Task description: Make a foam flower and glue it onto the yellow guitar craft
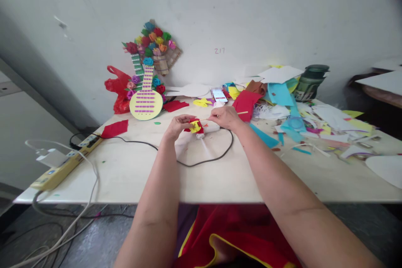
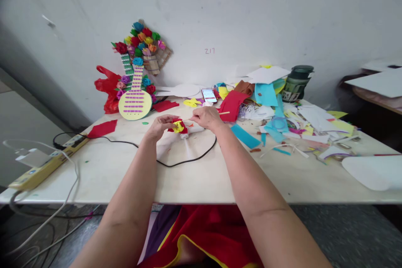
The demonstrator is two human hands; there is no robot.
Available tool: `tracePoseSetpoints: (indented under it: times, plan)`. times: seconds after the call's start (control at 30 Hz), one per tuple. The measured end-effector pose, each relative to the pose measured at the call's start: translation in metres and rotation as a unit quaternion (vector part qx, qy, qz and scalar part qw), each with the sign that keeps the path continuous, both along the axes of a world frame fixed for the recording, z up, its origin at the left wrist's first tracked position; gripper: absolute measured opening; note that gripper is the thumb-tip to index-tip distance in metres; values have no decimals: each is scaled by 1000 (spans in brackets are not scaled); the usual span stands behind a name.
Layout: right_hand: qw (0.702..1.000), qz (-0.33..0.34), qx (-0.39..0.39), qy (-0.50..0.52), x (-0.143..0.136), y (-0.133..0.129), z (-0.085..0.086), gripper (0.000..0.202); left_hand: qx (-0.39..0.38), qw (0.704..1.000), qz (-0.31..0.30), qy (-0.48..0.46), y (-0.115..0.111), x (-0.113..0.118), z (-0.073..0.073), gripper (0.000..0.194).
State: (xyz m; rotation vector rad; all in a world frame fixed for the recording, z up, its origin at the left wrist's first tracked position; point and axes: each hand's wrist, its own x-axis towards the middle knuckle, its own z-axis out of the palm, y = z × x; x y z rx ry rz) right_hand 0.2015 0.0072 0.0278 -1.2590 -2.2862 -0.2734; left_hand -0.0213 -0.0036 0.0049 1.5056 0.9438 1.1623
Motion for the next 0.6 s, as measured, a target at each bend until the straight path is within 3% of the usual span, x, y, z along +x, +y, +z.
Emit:
tracePoseSetpoints:
  times: [0.4,0.6]
  plan:
    - [1000,-1,-3,-20,2,-2,3,28,3,999,5,44,-1,1,2,35]
    - [999,-22,4,41,9,0,2,25,-17,999,36,-23,1,1,0,35]
